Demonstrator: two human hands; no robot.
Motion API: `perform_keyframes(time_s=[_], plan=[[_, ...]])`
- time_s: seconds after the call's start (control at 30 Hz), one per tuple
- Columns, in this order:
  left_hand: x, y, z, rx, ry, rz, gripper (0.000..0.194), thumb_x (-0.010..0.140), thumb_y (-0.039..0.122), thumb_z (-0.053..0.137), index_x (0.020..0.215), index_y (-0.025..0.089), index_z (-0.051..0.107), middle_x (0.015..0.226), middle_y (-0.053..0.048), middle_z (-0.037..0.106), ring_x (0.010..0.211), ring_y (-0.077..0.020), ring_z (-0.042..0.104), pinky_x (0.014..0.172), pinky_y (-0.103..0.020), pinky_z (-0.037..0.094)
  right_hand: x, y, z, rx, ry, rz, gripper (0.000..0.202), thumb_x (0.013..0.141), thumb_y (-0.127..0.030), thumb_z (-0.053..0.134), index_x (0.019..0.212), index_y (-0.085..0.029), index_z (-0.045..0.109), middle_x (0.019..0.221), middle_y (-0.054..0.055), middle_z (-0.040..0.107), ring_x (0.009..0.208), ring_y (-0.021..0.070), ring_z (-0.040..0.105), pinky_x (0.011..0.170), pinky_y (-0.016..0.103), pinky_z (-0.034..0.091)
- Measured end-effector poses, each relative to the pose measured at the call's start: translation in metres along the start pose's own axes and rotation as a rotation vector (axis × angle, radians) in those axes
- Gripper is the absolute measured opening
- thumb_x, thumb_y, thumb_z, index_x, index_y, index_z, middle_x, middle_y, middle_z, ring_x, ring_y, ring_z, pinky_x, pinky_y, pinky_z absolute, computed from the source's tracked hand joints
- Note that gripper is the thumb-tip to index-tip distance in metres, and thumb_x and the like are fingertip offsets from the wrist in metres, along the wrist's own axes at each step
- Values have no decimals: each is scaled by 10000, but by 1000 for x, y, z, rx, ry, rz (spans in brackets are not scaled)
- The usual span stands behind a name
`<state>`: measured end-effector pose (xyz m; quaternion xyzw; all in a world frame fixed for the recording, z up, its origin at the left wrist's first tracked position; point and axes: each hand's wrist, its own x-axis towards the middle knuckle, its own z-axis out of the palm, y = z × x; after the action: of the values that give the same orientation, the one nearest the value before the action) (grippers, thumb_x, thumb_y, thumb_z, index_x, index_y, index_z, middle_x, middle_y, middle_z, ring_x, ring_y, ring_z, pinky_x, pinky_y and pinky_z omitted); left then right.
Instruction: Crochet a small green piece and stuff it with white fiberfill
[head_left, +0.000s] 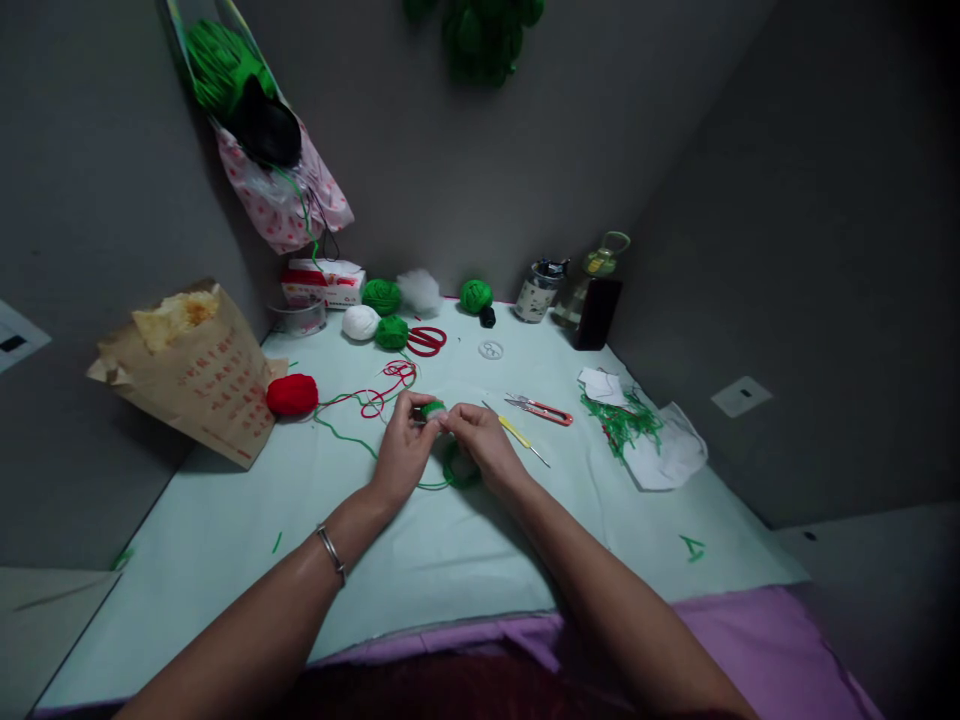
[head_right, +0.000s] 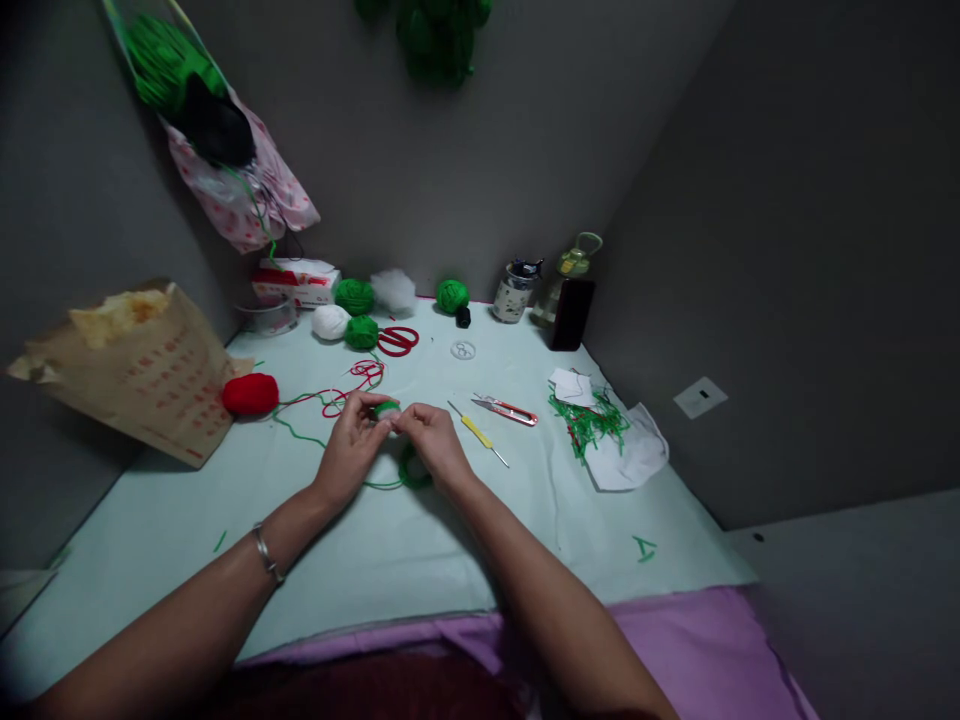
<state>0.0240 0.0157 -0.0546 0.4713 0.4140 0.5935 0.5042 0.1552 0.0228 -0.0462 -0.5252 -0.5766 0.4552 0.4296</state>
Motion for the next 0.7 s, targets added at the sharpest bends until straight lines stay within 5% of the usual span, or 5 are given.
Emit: perform_keyframes(time_s=[0.23, 0.4, 0.5, 0.7], plan=[[1, -4, -8, -46, -84, -69, 241, 822, 340, 718, 991, 197, 623, 948, -25, 669, 856, -175, 641, 823, -320, 516, 0, 3, -1, -54, 59, -24, 468, 815, -623, 575, 609, -206, 526, 550, -41, 462, 524, 108, 380, 531, 253, 312], [7, -14, -9, -30, -32, -56, 271, 769, 297, 793, 929, 184, 606, 873, -3, 666, 805, -159, 640, 773, -301, 537, -9, 0, 0, -181, 67, -115, 322, 857, -429, 577, 626, -211, 525, 586, -38, 486, 593, 130, 414, 611, 264, 303], [12, -22, -10, -5, 22, -52, 197, 861, 274, 736, 975, 156, 629, 905, -16, 665, 810, -163, 644, 745, -321, 556, -14, -3, 4, -226, 46, -158, 213, 859, -334, 574, 684, -215, 551, 606, -43, 506, 588, 129, 407, 620, 270, 281], [10, -21, -8, -56, 8, -71, 174, 867, 275, 721, 944, 175, 601, 890, 7, 643, 783, -137, 639, 733, -291, 562, -5, 4, 5, -204, 67, -130, 299, 832, -429, 619, 648, -205, 547, 560, -52, 480, 557, 120, 405, 573, 251, 293]])
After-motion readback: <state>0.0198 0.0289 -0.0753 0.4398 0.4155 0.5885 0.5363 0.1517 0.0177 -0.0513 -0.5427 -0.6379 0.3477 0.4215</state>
